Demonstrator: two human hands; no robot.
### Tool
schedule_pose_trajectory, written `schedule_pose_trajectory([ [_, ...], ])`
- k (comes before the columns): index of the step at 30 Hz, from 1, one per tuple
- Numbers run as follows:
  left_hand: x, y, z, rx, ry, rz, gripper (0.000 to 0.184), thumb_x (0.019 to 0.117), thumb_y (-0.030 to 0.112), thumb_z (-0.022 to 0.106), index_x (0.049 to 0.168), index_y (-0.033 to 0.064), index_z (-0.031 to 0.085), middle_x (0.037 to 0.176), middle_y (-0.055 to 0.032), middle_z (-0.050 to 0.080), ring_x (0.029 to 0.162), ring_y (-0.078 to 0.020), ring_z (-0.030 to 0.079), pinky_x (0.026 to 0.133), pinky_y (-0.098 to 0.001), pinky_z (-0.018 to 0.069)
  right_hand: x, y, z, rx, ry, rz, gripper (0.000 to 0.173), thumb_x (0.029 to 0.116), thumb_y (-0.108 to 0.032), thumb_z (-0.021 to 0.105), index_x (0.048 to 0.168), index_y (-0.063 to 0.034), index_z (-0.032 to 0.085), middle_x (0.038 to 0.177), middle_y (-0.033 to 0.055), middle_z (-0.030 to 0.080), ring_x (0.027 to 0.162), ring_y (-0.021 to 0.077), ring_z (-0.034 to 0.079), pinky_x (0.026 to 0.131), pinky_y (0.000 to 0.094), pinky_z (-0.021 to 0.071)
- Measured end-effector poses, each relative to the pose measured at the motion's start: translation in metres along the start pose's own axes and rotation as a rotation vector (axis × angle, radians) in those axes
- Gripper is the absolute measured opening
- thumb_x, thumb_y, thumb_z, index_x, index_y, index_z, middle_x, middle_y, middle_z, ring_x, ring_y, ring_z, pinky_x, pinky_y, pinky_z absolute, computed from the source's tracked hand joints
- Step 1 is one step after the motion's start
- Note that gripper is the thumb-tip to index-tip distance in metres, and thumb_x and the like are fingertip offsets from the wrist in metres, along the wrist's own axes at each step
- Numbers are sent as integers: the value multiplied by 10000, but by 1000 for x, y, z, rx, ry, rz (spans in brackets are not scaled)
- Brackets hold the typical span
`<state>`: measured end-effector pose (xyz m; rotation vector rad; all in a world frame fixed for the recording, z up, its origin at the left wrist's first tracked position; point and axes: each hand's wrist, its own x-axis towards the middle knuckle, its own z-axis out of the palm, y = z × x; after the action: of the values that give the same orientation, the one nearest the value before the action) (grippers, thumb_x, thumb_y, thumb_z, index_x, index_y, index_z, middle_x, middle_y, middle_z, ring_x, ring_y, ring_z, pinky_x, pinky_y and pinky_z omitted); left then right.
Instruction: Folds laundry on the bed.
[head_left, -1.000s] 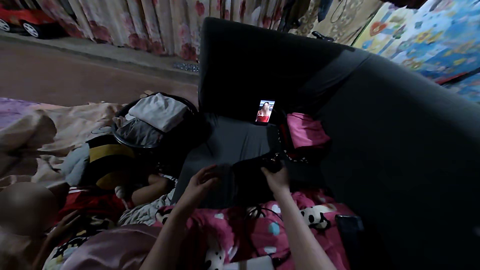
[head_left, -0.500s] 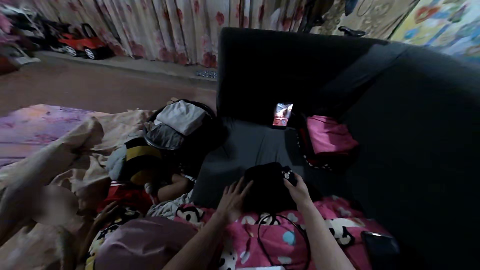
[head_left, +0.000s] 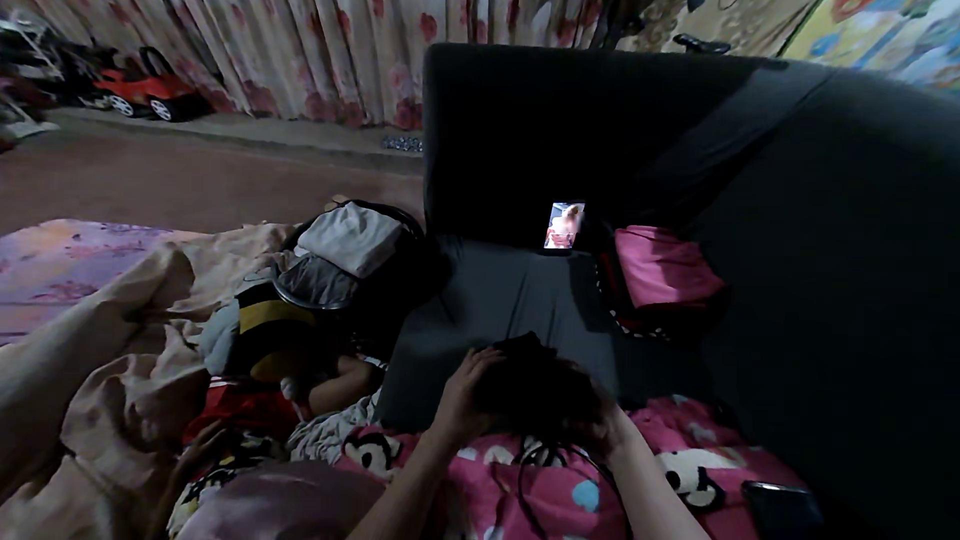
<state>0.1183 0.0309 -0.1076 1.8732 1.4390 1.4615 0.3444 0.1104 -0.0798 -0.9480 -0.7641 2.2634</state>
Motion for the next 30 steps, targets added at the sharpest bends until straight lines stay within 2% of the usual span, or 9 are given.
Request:
schedule_pose_trajectory([
  [2,7,10,-3,-223,164,-308,496,751,110,850,1204,-7,683,1079,-78,745,1018,-118,710,941,-324,583,1,-5,10,-73,144,-27,534,1114,-490,220,1151,-115,598,813,47,697,623,133,663,547,276,570],
  [4,21,15,-9,-464,363,-637,356,796,85,847,1104,-4,692,949,-79,746,881,-131,721,819,-315,610,6,-6,8,-195,154,-32,623,1103,-527,116,1369,-137,523,889,44,723,679,162,705,610,321,611],
  [6,31,12,-19,-589,505,-826,329,848,122,832,1093,-29,674,922,-114,733,842,-181,715,766,-357,608,17,1,4,-351,207,-2,519,1132,-414,184,1412,-100,489,911,65,704,743,200,711,666,377,614],
  [10,47,11,-54,-575,673,-929,514,915,226,773,1297,-35,549,1017,-158,683,883,-223,680,753,-411,591,48,18,-5,-805,399,76,329,1100,-267,498,1179,9,659,962,144,700,799,224,700,752,415,601],
  [14,76,7,-118,-445,744,-845,505,929,276,752,1312,9,560,1035,-136,684,885,-219,672,743,-434,582,56,16,-2,-603,465,163,420,1109,-352,469,1021,-2,683,729,120,707,577,239,691,539,395,593],
  [20,136,-6,-227,-380,706,-503,302,992,257,640,1264,145,572,1024,44,688,884,-49,674,768,-272,593,74,19,-5,-574,634,235,473,1068,-383,552,801,-20,695,620,85,672,487,193,642,467,353,548],
  [23,140,-56,-293,-394,684,-428,286,1027,333,576,1270,180,572,1031,63,655,902,-31,642,792,-255,562,72,17,-5,-583,621,269,483,1081,-393,523,818,-23,686,630,81,679,491,192,648,471,349,553],
  [28,105,-116,-290,-188,671,-724,357,1085,326,423,1348,100,506,1126,-43,626,936,-87,627,779,-277,550,70,13,-1,-584,642,337,518,1082,-422,511,816,-12,683,578,87,658,424,192,619,399,339,524],
  [30,109,-98,-267,-187,771,-1118,412,1121,306,319,1469,112,424,1345,-86,546,1160,-174,559,987,-378,466,71,12,1,-589,654,347,513,1085,-417,507,814,-15,673,568,81,646,413,186,605,394,334,515],
])
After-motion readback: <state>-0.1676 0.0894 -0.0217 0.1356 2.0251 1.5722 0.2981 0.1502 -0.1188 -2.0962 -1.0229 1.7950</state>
